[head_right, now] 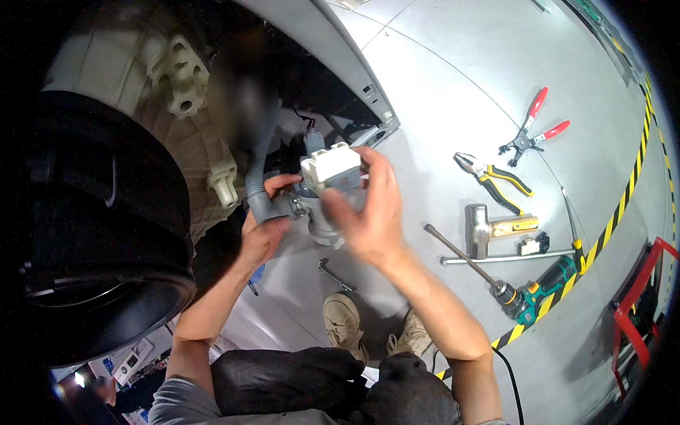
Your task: The person reaches into the bottom of the washing machine cabinet by hand to detach and remove the internal drain pump assembly.
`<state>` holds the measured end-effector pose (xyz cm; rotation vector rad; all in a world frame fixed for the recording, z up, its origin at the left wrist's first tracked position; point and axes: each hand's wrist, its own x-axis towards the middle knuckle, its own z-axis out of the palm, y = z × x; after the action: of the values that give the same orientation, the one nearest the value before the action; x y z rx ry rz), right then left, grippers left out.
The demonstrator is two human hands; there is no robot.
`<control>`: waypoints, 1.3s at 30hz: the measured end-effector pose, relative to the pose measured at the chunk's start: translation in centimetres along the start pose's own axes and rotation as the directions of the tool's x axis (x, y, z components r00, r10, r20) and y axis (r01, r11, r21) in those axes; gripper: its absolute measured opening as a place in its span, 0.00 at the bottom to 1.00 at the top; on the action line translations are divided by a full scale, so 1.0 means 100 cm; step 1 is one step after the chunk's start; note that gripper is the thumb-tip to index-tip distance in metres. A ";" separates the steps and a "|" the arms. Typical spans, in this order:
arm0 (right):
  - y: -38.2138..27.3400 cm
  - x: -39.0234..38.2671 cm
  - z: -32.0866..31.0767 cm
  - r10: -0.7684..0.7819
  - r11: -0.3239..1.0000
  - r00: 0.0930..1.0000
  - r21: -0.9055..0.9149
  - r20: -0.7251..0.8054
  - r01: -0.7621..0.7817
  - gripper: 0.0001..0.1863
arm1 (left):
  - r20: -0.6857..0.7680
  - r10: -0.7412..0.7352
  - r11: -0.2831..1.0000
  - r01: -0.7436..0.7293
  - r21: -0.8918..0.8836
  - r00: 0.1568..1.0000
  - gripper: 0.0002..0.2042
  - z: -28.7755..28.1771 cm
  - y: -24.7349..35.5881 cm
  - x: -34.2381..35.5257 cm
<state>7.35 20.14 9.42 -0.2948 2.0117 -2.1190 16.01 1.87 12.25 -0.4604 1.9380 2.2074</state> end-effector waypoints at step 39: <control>0.075 0.129 0.041 0.532 0.441 0.746 0.621 0.400 -0.648 0.09 | 0.075 -0.054 0.985 0.065 -0.162 0.996 0.34 -0.008 0.010 -0.005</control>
<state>-3.78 12.18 2.21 0.3537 0.7962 -2.0863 16.27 0.94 13.29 -0.4503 1.6932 2.3222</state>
